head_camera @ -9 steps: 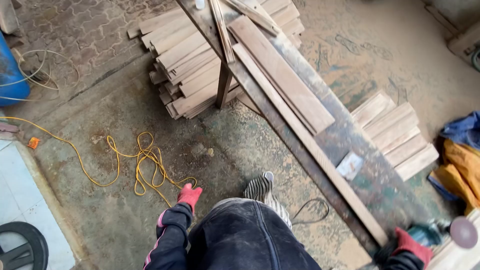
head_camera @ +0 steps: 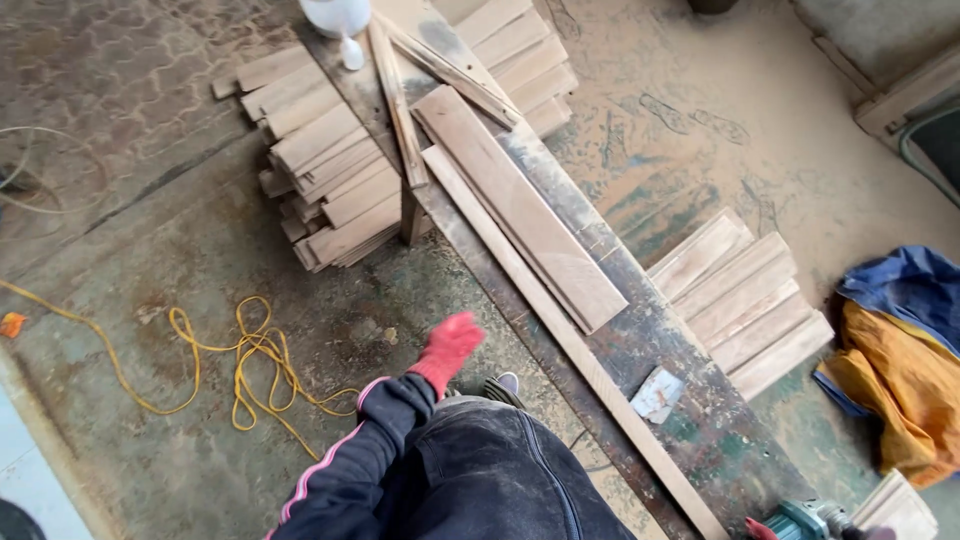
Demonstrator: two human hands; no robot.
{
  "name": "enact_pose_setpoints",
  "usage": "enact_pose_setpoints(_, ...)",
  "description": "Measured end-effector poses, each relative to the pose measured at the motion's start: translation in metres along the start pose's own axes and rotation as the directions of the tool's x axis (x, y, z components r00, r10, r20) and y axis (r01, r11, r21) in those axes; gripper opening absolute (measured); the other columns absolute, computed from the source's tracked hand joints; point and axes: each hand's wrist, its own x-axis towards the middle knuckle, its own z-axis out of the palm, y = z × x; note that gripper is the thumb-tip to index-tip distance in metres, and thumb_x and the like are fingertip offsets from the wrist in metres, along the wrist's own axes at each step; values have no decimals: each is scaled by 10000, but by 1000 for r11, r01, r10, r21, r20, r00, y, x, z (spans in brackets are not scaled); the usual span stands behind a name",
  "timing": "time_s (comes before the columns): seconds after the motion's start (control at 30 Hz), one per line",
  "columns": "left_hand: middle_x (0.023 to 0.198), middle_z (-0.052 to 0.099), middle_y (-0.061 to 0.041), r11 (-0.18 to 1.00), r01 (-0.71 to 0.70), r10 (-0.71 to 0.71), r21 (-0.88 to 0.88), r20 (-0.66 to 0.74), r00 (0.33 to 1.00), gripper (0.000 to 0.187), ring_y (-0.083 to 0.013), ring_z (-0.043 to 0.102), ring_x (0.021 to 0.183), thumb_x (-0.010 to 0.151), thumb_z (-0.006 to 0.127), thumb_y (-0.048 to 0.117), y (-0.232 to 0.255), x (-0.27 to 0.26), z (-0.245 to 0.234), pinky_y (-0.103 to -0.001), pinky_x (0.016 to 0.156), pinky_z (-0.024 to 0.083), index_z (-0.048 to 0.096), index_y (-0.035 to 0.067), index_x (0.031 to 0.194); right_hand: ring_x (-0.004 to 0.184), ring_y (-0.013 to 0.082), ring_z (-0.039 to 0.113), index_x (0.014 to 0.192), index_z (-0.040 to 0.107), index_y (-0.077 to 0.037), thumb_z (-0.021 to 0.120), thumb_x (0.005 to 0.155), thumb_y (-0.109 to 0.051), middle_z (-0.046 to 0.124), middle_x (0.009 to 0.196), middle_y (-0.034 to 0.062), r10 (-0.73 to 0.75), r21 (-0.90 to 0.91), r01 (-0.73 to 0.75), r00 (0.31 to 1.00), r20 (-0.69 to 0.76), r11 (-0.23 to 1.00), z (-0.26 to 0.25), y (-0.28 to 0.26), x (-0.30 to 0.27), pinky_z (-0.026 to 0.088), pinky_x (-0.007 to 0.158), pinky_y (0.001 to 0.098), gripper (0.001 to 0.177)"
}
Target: Sanding wooden planks using an angle grinder with a sanding disc attachment.
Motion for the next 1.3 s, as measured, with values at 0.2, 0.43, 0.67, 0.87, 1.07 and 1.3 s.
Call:
enact_pose_setpoints(0.2, 1423, 596, -176, 662, -104, -397, 742, 465, 791, 912, -236, 560, 1317, 688, 977, 322, 19, -98, 216, -366, 1131, 463, 549, 150, 1475, 821, 352, 740, 1168, 695, -11, 561, 943, -410, 776, 1013, 148, -111, 537, -192, 870, 480, 821, 36, 72, 9, 556, 829, 489, 476)
enact_pose_setpoints(0.43, 1438, 533, -207, 626, -76, -774, 777, 630, 68, 1148, -247, 530, 1334, 565, 971, 165, -24, -98, 275, -431, 1188, 406, 390, 9, 1543, 839, 545, 701, 1374, 505, 63, 693, 773, -341, 648, 1067, 371, -742, 974, 132, 669, 48, 182, 321, -140, -210, 572, 786, 605, 748)
enact_pose_setpoints(0.67, 917, 754, -142, 413, -90, -698, 906, 379, 608, 632, -260, 757, 892, 544, 989, 235, 115, -113, 306, -406, 824, 619, 723, 87, 1098, 990, 322, 712, 1181, 676, -68, 944, 432, -320, 714, 1038, 174, -321, 466, 416, 907, -271, 781, 467, -261, -286, 547, 901, 473, 835)
enact_pose_setpoints(0.87, 1066, 709, -111, 447, -239, -738, 862, 506, 446, 621, -226, 667, 1051, 728, 883, 352, 153, -112, 305, -420, 932, 573, 612, 117, 1234, 870, 311, 735, 1136, 684, -121, 913, 408, -153, 717, 912, 142, -330, 597, 525, 849, -412, 606, 497, -266, -302, 560, 793, 441, 765)
enact_pose_setpoints(1.07, 1016, 661, -79, 652, -155, -709, 742, 669, 223, 466, -145, 601, 999, 897, 789, 358, 158, -112, 296, -367, 884, 546, 644, 71, 1235, 928, 419, 694, 1280, 574, 30, 757, 470, -66, 699, 1019, 274, -525, 890, 404, 815, -245, 213, 506, -258, -320, 557, 815, 496, 835)
enact_pose_setpoints(1.3, 870, 631, -42, 754, -142, -613, 641, 765, 196, 403, -107, 591, 815, 885, 747, 436, 152, -132, 286, -274, 670, 543, 683, 91, 1084, 982, 394, 742, 1271, 661, 4, 844, 344, 0, 744, 1028, 250, -307, 822, 439, 889, -339, 364, 512, -250, -339, 579, 847, 482, 945)
